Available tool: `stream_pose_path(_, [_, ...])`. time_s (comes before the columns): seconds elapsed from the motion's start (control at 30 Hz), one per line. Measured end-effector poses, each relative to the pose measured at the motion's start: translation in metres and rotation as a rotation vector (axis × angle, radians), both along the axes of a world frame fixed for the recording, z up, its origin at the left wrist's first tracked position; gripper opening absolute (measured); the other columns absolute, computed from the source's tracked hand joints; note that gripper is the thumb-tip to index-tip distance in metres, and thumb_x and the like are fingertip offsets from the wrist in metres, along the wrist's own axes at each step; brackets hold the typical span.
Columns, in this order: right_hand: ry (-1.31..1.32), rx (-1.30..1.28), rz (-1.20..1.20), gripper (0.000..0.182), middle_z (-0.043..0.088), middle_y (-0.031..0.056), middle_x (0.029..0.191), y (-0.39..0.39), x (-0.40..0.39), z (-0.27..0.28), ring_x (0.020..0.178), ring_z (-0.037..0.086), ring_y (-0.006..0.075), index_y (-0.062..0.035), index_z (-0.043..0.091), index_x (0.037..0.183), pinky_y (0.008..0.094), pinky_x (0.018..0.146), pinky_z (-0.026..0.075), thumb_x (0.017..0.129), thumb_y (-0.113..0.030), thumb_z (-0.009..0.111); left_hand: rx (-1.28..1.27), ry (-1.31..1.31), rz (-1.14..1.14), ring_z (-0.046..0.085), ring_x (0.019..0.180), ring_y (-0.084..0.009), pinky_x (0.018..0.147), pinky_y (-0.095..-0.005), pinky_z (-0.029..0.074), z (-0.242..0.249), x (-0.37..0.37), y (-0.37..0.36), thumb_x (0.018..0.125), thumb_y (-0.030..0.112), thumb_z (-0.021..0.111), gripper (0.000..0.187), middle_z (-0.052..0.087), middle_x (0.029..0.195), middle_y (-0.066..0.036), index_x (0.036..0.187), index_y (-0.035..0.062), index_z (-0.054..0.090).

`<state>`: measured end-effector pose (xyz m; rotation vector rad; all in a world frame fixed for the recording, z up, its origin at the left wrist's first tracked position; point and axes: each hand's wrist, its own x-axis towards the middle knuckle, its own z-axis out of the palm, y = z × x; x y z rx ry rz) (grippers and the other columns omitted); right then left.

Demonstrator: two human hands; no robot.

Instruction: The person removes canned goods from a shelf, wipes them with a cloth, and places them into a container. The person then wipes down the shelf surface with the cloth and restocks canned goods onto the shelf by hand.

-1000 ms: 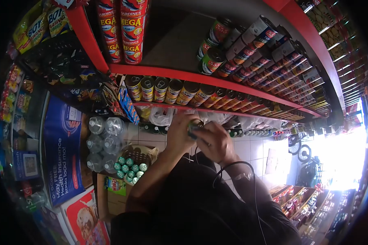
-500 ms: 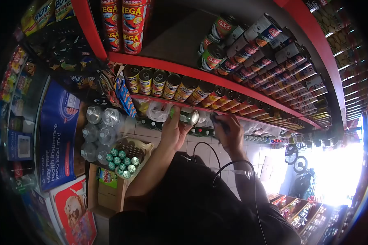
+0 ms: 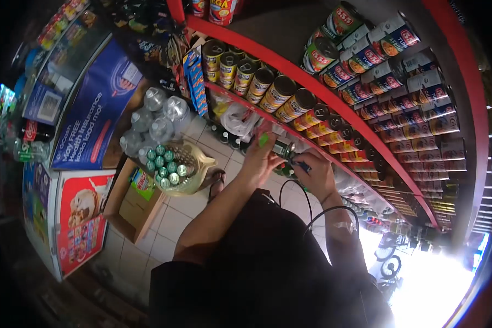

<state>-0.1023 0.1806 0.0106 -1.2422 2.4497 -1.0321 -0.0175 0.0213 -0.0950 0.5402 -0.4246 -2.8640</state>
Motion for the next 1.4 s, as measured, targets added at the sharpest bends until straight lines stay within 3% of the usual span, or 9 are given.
stream_pose_path(0.2, [-0.060,0.289,-0.333,0.019,0.072,0.0141,0.090,0.143,-0.027,-0.169,0.081,0.071,0.0267,-0.0031,0.074,0.097,0.0382,0.075,0.055,0.085,-0.018,0.077,-0.054,-0.311,0.256,0.070,0.090,-0.0202,0.085,-0.0380,0.059,-0.066,0.070,-0.049,0.099,0.029,0.063,0.020,0.069,0.097,-0.004,0.111,0.0130,0.060])
stream_pose_path(0.3, [-0.470,0.605,-0.498,0.025,0.071,0.0119,0.075,0.258,-0.002,-0.238,0.070,0.069,0.0249,-0.0065,0.072,0.081,0.0396,0.065,0.052,0.090,-0.029,0.067,-0.207,-0.600,0.230,0.065,0.080,-0.0174,0.066,-0.0319,0.051,-0.128,0.147,-0.066,0.097,0.047,0.059,0.037,0.068,0.093,0.000,0.111,0.0137,0.066])
stream_pose_path(0.37, [-0.501,0.624,-0.423,0.027,0.069,0.0083,0.068,0.323,0.030,-0.256,0.058,0.064,0.0221,-0.0069,0.070,0.077,0.0391,0.057,0.049,0.091,-0.029,0.066,-0.206,-0.939,0.176,0.061,0.080,-0.0150,0.072,-0.0346,0.049,-0.125,0.186,-0.065,0.090,0.063,0.060,0.055,0.065,0.100,0.001,0.116,0.0140,0.064])
stream_pose_path(0.47, [0.433,0.789,0.228,0.025,0.064,0.0028,0.061,0.445,0.061,-0.335,0.044,0.055,0.0151,-0.0063,0.069,0.078,0.0356,0.046,0.045,0.093,-0.027,0.069,-0.394,-1.125,0.287,0.059,0.081,-0.0165,0.071,-0.0370,0.049,-0.149,0.228,-0.061,0.092,0.050,0.065,0.048,0.062,0.100,-0.002,0.117,0.0098,0.059])
stream_pose_path(0.57, [-0.711,0.492,-0.894,0.024,0.063,0.0010,0.062,0.322,0.091,-0.204,0.047,0.054,0.0112,-0.0040,0.071,0.085,0.0311,0.045,0.044,0.093,-0.026,0.070,-0.843,-1.062,0.433,0.061,0.085,-0.0223,0.073,-0.0410,0.052,-0.173,0.237,-0.062,0.091,0.025,0.075,0.042,0.062,0.100,-0.010,0.119,0.0017,0.054])
stream_pose_path(0.77, [-0.485,0.557,-0.767,0.026,0.068,0.0076,0.069,0.231,0.061,-0.171,0.061,0.063,0.0176,-0.0037,0.073,0.087,0.0339,0.056,0.049,0.093,-0.029,0.070,-1.919,-0.844,0.176,0.064,0.095,-0.0373,0.083,-0.0459,0.055,-0.126,0.159,-0.156,0.077,0.012,0.078,0.050,0.062,0.104,-0.020,0.122,0.0039,0.057])
stream_pose_path(1.0, [-0.147,0.832,-0.732,0.036,0.074,0.0096,0.076,0.184,0.046,-0.151,0.074,0.071,0.0231,-0.0066,0.076,0.085,0.0386,0.067,0.054,0.092,-0.040,0.067,-2.148,-1.091,-0.862,0.067,0.105,-0.0333,0.083,-0.0458,0.056,-0.255,0.125,-0.225,0.081,0.017,0.076,0.044,0.065,0.116,-0.012,0.122,0.0185,0.062])
stream_pose_path(1.23, [-0.621,0.493,-1.060,0.032,0.064,0.0034,0.062,0.233,0.119,-0.125,0.061,0.060,0.0125,-0.0025,0.071,0.085,0.0320,0.058,0.049,0.093,-0.034,0.075,-2.238,-1.152,-1.061,0.070,0.100,-0.0236,0.091,-0.0449,0.045,-0.313,0.135,-0.217,0.094,0.025,0.057,0.023,0.075,0.101,-0.005,0.098,0.0213,0.078])
stream_pose_path(1.4, [-0.388,0.487,-0.855,0.021,0.060,0.0005,0.060,0.277,0.155,-0.131,0.057,0.055,0.0100,-0.0047,0.068,0.082,0.0286,0.053,0.044,0.093,-0.022,0.074,-2.122,-1.123,-1.355,0.067,0.116,-0.0250,0.102,-0.0520,0.040,-0.289,0.127,-0.221,0.097,0.027,0.050,0.033,0.074,0.119,-0.008,0.112,0.0164,0.078])
